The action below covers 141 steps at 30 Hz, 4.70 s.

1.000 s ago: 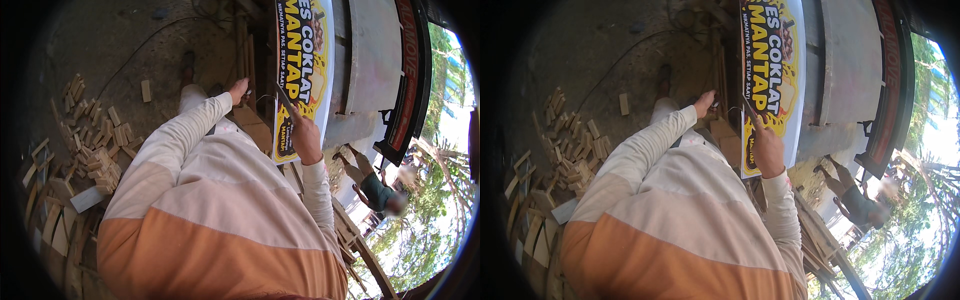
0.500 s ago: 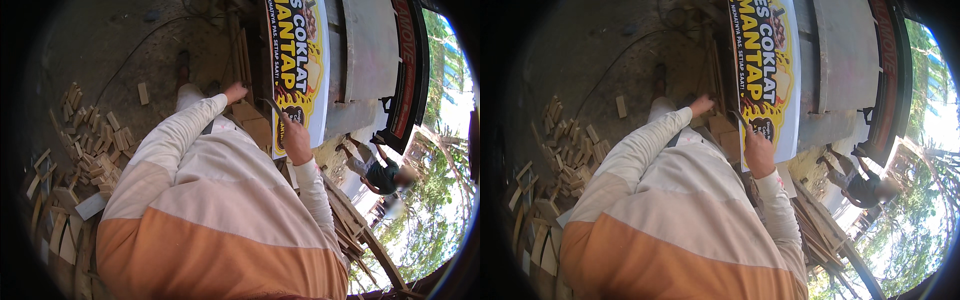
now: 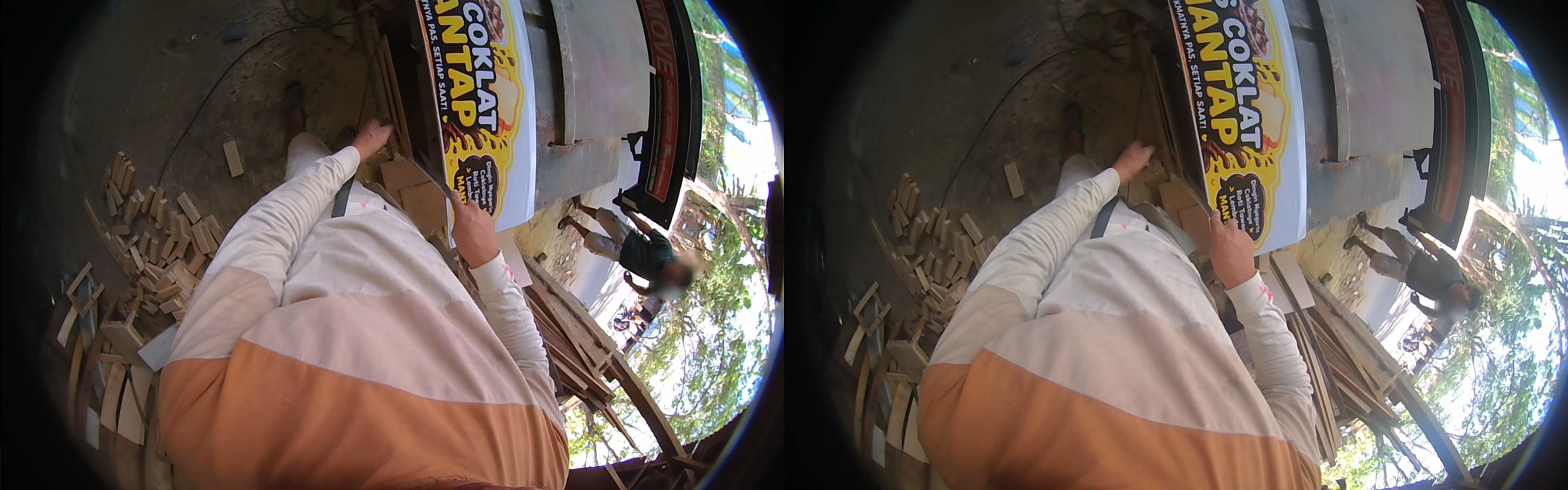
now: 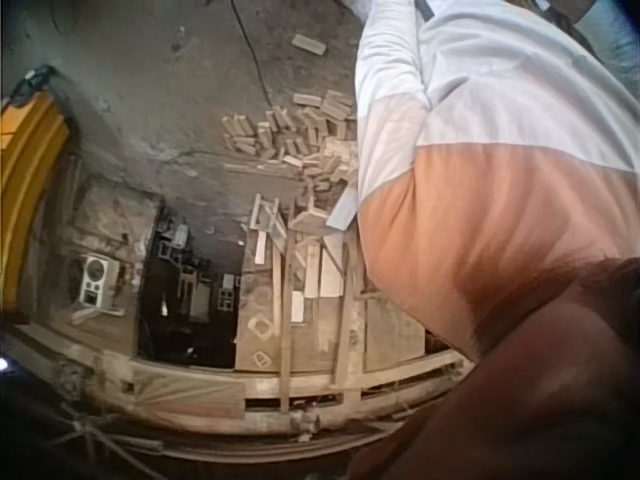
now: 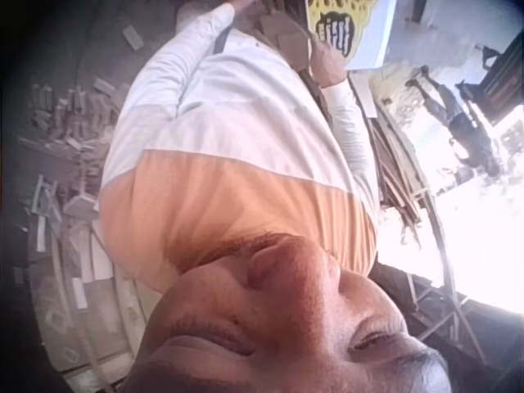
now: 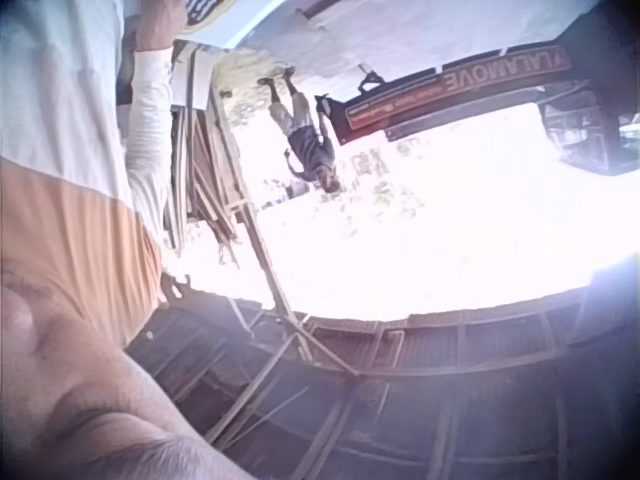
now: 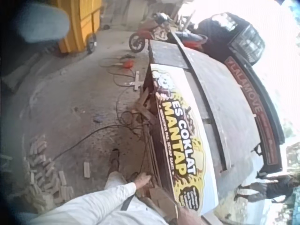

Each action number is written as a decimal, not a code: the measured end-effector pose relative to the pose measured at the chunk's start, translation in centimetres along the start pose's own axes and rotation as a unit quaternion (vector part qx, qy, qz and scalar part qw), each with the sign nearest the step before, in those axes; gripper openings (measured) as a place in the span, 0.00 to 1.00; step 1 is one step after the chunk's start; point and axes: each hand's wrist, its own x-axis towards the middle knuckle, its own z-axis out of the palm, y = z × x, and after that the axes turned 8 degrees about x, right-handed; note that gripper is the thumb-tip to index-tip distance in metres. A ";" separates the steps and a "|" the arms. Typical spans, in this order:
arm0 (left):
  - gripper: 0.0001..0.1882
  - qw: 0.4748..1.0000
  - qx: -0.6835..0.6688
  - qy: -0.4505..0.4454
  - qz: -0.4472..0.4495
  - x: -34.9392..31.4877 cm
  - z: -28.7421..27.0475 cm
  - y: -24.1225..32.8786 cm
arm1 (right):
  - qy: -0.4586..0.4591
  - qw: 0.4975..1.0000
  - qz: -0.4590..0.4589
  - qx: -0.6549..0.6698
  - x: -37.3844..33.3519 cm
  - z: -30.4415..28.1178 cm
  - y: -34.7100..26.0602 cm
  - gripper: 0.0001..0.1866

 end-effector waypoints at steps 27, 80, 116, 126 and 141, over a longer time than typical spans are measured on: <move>0.25 0.984 -0.144 -0.042 0.098 -0.5 -1.1 12.1 | -0.033 0.993 0.108 0.016 -6.4 2.7 0.8 0.29; 0.23 0.986 -0.084 -0.104 0.099 -3.4 -5.1 12.5 | -0.061 0.880 0.432 0.188 -19.6 18.6 7.6 0.10; 0.13 0.942 0.177 -0.274 0.076 -0.9 -17.1 12.4 | 0.698 0.061 0.285 0.654 -2.0 27.1 3.6 0.14; 0.14 0.928 0.212 -0.298 0.075 0.7 -17.6 14.3 | 0.708 0.139 0.466 0.512 -0.3 29.7 4.6 0.16; 0.18 0.880 0.267 -0.362 0.150 -1.0 -15.7 17.7 | 0.625 -0.073 0.458 0.628 -7.7 26.6 1.1 0.09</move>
